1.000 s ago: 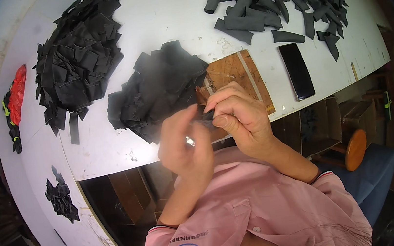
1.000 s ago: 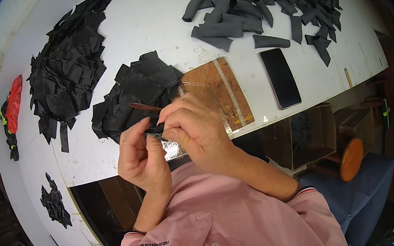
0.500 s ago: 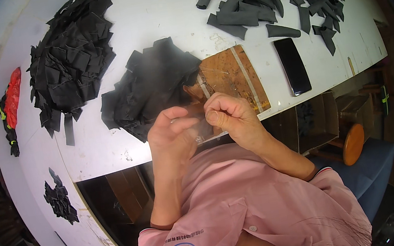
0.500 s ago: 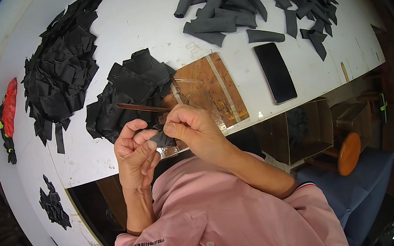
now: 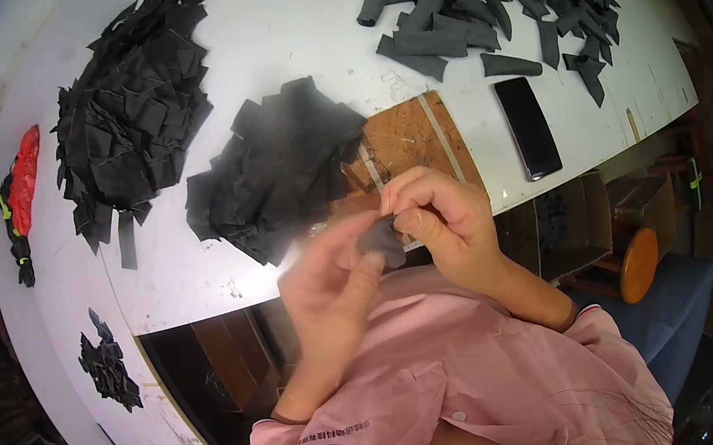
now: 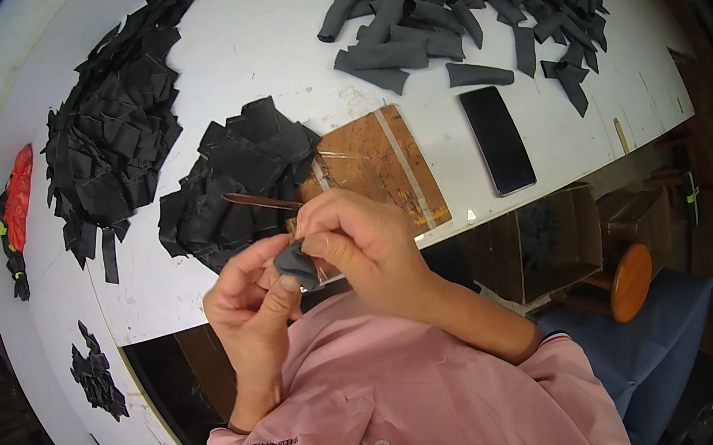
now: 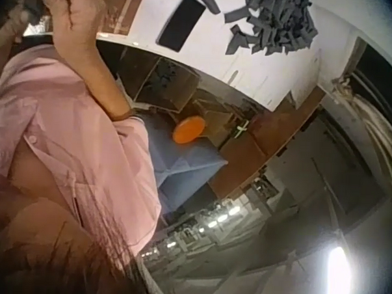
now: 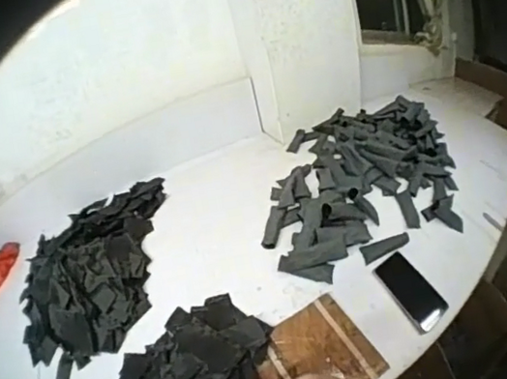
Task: The recorder is manually assembling or inspecting small black rubber or synthetic parts at a workbench.
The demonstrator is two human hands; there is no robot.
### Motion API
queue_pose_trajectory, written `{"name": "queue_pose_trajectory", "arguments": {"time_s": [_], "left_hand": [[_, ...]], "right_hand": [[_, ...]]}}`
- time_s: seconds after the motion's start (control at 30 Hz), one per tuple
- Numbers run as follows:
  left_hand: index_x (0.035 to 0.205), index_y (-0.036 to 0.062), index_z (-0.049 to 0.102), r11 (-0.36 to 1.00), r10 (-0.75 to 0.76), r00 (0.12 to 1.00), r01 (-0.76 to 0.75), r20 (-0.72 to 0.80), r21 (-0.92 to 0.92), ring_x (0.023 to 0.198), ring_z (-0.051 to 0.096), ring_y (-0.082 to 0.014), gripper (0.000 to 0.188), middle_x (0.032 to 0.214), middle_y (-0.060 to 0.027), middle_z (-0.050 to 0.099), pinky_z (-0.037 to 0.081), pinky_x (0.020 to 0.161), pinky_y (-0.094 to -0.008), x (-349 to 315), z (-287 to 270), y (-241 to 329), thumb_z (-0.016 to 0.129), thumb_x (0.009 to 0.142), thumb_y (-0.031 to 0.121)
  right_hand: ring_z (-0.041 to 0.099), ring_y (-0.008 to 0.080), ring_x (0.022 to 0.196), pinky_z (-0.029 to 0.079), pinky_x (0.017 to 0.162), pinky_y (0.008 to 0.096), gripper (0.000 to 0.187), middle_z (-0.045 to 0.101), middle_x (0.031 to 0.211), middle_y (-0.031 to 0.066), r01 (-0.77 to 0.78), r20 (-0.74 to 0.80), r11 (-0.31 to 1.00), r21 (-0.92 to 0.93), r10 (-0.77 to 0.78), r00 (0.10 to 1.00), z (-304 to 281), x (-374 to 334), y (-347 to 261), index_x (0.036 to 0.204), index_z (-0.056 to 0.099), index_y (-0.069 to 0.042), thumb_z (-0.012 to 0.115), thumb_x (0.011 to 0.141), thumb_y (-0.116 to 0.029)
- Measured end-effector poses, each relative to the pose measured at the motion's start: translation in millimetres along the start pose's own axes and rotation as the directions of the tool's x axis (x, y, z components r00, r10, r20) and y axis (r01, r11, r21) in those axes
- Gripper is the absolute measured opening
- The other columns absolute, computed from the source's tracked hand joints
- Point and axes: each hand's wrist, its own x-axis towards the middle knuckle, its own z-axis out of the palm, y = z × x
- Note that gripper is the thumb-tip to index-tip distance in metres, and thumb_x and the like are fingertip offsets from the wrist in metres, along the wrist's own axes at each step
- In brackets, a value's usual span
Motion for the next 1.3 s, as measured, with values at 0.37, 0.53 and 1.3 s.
{"name": "queue_pose_trajectory", "arguments": {"time_s": [0.37, 0.53, 1.3], "left_hand": [[0.097, -0.003, 0.047, 0.801, 0.161, 0.976, -0.041, 0.15, -0.597, 0.043, 0.044, -0.0061, 0.02, 0.083, -0.0157, 0.057, 0.034, 0.037, -0.0157, 36, 2, 43, 0.049, 0.077, -0.007], [0.112, -0.0049, 0.037, 0.202, 0.198, 0.77, 0.573, 0.607, -0.794, 0.03, 0.039, -0.0094, 0.033, 0.09, -0.022, 0.053, 0.027, 0.026, -0.0197, 59, -13, 49, 0.041, 0.079, -0.003], [0.116, -0.0028, 0.038, 0.49, -0.195, 0.958, 0.282, 0.212, -0.825, 0.032, 0.036, -0.0036, 0.035, 0.087, -0.0181, 0.056, 0.023, 0.028, -0.0161, 55, -23, 0, 0.037, 0.082, -0.006]], "right_hand": [[0.043, 0.0071, 0.054, 0.034, 0.048, 0.0183, 0.012, 0.048, 0.066, 0.0024, 0.073, 0.097, 0.982, -0.175, -0.057, 0.994, -4, 54, -60, 0.073, 0.049, -0.001, 0.055, 0.081, -0.008], [0.042, 0.0061, 0.052, 0.034, 0.047, 0.0217, 0.018, 0.049, 0.056, -0.0005, -0.352, 0.347, 0.931, 0.097, 0.299, 0.889, -8, 79, -60, 0.076, 0.056, 0.0, 0.056, 0.082, -0.017], [0.042, 0.0028, 0.052, 0.035, 0.047, 0.0162, 0.02, 0.045, 0.062, -0.0043, -0.54, 0.384, 0.826, 0.162, 0.451, 0.806, -8, 66, 15, 0.074, 0.051, -0.004, 0.051, 0.087, -0.019]]}}
